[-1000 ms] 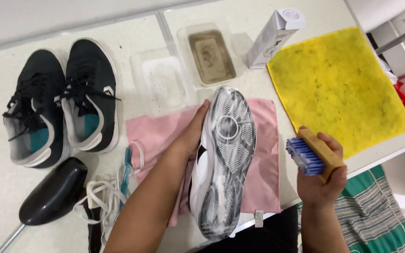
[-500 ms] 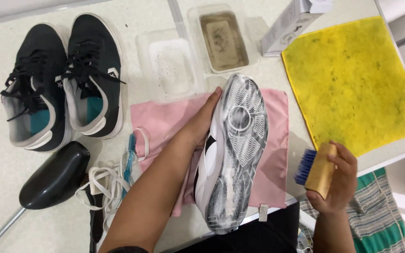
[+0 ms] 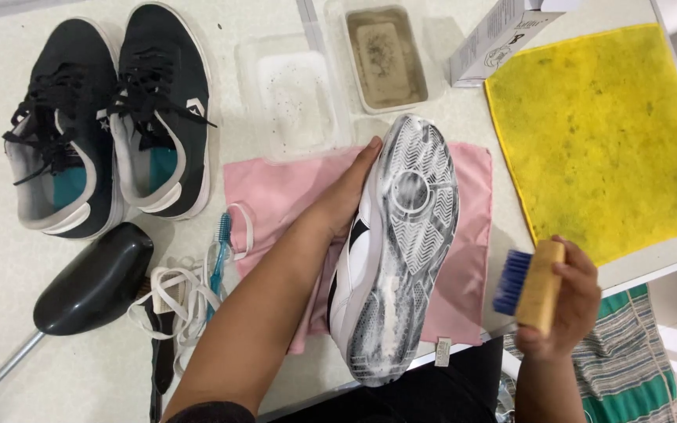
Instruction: A person is vigorously scrubbing the sole of a white sneaker using a cleaning brush and soapy water on a workbench.
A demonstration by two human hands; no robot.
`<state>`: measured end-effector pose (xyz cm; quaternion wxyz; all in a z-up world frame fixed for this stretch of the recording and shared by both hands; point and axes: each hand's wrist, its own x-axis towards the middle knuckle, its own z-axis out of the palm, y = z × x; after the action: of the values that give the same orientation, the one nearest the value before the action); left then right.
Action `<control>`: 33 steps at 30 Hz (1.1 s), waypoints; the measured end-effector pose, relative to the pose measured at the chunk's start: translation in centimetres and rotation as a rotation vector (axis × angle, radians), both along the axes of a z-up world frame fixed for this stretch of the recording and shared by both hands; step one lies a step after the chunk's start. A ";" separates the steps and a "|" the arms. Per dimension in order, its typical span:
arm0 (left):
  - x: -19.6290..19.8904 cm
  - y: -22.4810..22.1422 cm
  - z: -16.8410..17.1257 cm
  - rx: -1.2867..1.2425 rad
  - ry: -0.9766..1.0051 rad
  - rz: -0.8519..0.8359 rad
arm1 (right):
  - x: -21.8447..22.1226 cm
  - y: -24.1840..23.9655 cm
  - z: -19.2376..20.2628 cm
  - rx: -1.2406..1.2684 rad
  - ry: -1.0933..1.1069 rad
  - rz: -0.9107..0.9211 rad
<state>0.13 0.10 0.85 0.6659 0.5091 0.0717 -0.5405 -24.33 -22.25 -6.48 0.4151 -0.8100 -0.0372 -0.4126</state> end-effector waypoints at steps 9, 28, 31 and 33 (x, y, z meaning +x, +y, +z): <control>0.1 -0.1 -1.9 -0.039 -0.034 -0.008 | 0.6 0.2 -2.3 -0.500 0.476 0.020; 0.1 -0.2 -1.5 -0.062 -0.098 0.000 | 6.9 3.7 3.5 0.634 0.079 0.338; 0.2 0.3 -0.1 0.023 -0.115 -0.021 | 7.0 2.8 3.1 -0.042 0.137 0.098; 0.1 0.3 0.3 0.098 -0.126 -0.067 | 6.4 2.5 3.7 -0.315 0.218 -0.044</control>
<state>0.19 0.36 1.11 0.6250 0.5763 0.0391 -0.5252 -17.98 -19.71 -2.74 0.2756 -0.9054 -0.0386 -0.3205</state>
